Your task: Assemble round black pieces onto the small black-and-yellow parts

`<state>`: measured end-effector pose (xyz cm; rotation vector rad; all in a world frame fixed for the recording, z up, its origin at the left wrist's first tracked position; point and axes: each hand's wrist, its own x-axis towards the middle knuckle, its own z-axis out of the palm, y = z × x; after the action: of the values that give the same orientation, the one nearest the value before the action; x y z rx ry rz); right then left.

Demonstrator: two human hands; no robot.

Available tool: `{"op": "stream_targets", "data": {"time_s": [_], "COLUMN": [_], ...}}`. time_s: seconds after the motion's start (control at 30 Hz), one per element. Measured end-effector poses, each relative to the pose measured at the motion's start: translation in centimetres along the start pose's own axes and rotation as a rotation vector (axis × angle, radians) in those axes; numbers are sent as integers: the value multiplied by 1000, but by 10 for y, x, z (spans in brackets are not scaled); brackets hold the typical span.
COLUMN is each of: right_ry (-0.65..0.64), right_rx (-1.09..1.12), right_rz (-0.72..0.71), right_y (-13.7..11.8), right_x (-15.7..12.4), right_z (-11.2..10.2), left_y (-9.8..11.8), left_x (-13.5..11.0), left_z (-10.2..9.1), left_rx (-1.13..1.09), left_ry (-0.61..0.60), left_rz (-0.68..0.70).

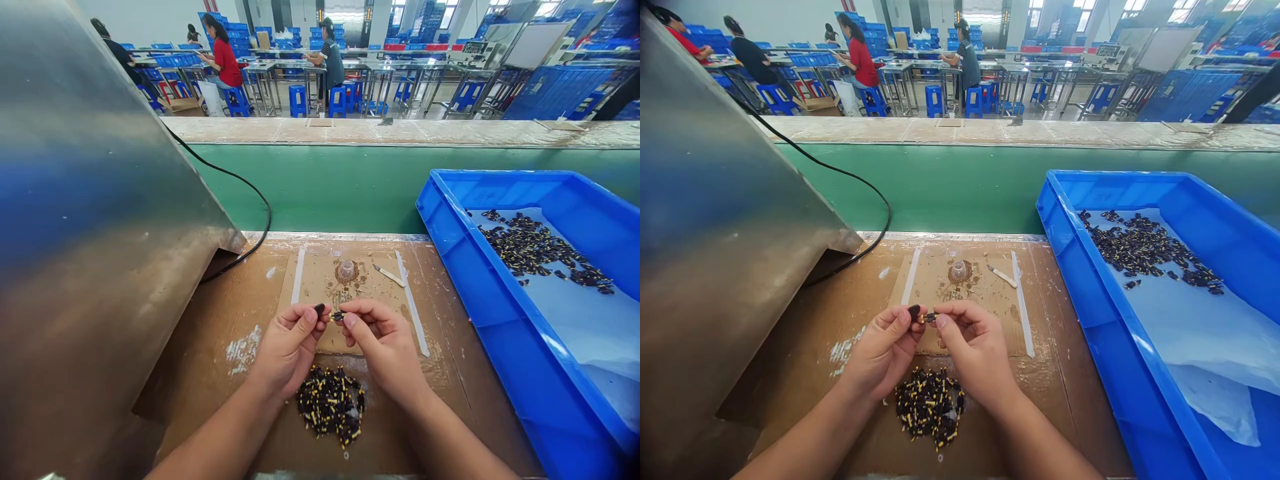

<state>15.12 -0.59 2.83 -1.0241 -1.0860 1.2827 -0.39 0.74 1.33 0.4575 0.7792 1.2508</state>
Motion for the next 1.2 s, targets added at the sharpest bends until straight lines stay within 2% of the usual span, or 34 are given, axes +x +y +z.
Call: {"op": "stream_targets", "data": {"time_s": [0.13,0.43,0.87,1.0,1.2], "right_ry": [-45,-17,-12,-2,-20], "right_rx": [-62,-360,-416,-434,-484], "right_rz": [-66,-306,-316,-305,-423], "right_y": [3,12,11,12,10], "right_x": [-4,-8,-7,-7,-7], "right_z": [4,3,2,2,0], "left_y": [0,2,-1,-1,-2], "left_x": [-1,-2,-1,-1,-1], "left_z": [1,2,-1,-2,-2], "left_rx": [-5,-18,31,78,206], "left_ry": [-2,-23,-14,-7,19], "left_rz": [9,26,58,106,214]}}
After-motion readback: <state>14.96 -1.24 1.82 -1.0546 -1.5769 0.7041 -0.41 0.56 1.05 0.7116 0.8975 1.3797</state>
